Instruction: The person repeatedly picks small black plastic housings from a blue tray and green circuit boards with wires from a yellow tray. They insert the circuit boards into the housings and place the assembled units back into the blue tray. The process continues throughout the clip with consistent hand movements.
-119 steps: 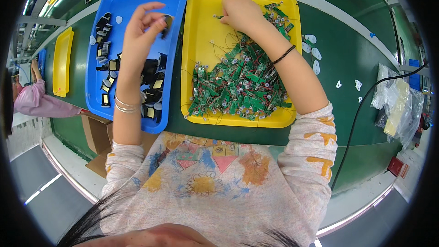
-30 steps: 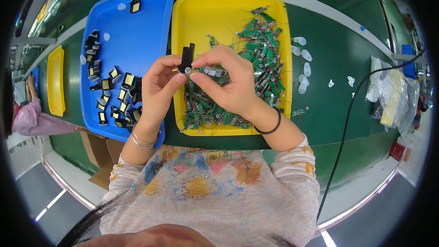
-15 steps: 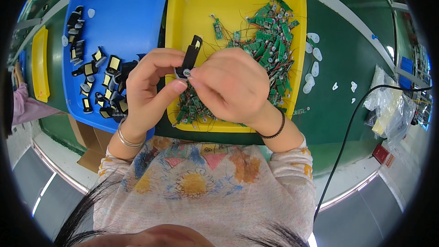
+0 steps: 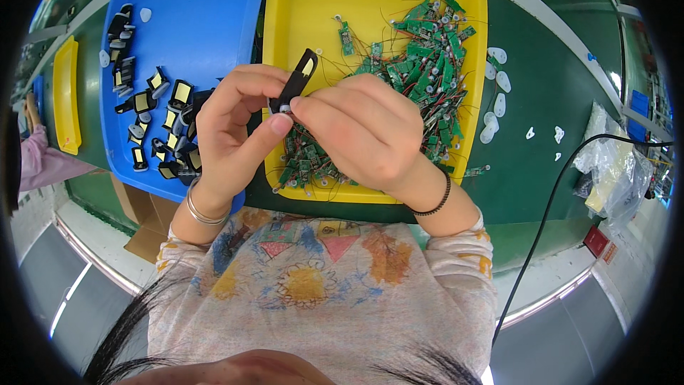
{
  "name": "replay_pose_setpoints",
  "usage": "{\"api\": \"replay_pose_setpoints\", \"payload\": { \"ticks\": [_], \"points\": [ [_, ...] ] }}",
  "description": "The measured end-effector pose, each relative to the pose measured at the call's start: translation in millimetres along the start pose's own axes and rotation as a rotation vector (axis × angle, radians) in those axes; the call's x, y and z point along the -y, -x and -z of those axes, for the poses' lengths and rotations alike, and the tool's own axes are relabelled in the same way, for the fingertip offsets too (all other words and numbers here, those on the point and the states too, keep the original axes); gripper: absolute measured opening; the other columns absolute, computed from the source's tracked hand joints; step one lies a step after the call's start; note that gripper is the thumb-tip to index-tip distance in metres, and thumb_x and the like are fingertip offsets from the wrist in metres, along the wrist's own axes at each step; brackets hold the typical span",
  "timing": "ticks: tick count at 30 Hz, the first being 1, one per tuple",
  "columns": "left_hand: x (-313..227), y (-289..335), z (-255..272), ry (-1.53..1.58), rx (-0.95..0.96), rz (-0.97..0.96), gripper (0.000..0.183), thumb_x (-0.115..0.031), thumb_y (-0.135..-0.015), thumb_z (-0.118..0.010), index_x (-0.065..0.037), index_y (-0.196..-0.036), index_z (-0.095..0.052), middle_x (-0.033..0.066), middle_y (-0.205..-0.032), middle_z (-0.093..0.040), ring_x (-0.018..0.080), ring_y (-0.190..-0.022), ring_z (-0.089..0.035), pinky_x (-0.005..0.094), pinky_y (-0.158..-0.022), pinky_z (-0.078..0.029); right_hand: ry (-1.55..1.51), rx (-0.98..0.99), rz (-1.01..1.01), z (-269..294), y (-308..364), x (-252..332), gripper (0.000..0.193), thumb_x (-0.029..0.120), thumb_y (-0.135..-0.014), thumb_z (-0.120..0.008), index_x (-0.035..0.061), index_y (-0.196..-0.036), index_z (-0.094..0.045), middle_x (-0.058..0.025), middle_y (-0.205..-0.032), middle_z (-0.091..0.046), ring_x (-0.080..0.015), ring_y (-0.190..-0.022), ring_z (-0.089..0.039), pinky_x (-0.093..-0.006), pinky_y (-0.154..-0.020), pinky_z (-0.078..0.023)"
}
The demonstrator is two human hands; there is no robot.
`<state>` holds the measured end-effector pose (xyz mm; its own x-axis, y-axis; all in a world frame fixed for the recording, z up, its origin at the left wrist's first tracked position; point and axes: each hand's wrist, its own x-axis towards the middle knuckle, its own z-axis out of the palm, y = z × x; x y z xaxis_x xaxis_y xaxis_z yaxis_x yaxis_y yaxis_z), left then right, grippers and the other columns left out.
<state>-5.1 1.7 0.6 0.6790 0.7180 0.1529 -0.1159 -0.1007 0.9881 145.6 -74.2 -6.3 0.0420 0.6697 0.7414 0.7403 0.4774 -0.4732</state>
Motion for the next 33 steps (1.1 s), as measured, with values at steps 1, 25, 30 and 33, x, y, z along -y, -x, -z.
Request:
{"api": "replay_pose_setpoints", "payload": {
  "ticks": [1,25,30,33],
  "points": [
    [0,0,0,-0.007,0.003,0.0,0.02,-0.002,-0.073,-0.065,0.002,-0.091,-0.057,0.0122,-0.095,-0.058,0.0192,-0.087,-0.059,0.0271,-0.072,-0.05,-0.021,-0.006,-0.027,-1,0,1,0.023,0.0,-0.06,-0.069,-0.0002,-0.082,-0.062,-0.0078,-0.071,-0.06,-0.0206,-0.057,-0.055,-0.0258,-0.048,-0.046],
    [-1,0,0,-0.116,-0.023,-0.097,0.018,-0.003,-0.072,-0.066,0.002,-0.086,-0.057,0.0126,-0.094,-0.059,0.0188,-0.082,-0.058,0.0256,-0.068,-0.049,-0.177,-0.016,-0.296,-3,-2,16,0.019,0.0,-0.061,-0.072,0.0036,-0.075,-0.058,-0.0058,-0.065,-0.058,-0.0193,-0.051,-0.055,-0.0265,-0.044,-0.043],
    [-2,1,3,-0.171,-0.002,-0.161,0.013,-0.001,-0.073,-0.063,0.003,-0.083,-0.055,0.013,-0.09,-0.059,0.0196,-0.082,-0.058,0.0261,-0.069,-0.049,-0.183,0.014,-0.279,-3,-2,18,0.021,0.001,-0.062,-0.072,0.0036,-0.077,-0.059,-0.0066,-0.066,-0.058,-0.0203,-0.051,-0.055,-0.0272,-0.045,-0.043],
    [-4,2,3,-0.046,0.021,-0.084,0.012,0.001,-0.075,-0.062,0.003,-0.083,-0.054,0.0124,-0.09,-0.056,0.0183,-0.085,-0.057,0.0266,-0.071,-0.049,-0.207,0.013,-0.256,-3,-2,16,0.021,0.001,-0.062,-0.072,0.0037,-0.078,-0.059,-0.0069,-0.066,-0.058,-0.0204,-0.052,-0.055,-0.0273,-0.045,-0.042]
  ]
}}
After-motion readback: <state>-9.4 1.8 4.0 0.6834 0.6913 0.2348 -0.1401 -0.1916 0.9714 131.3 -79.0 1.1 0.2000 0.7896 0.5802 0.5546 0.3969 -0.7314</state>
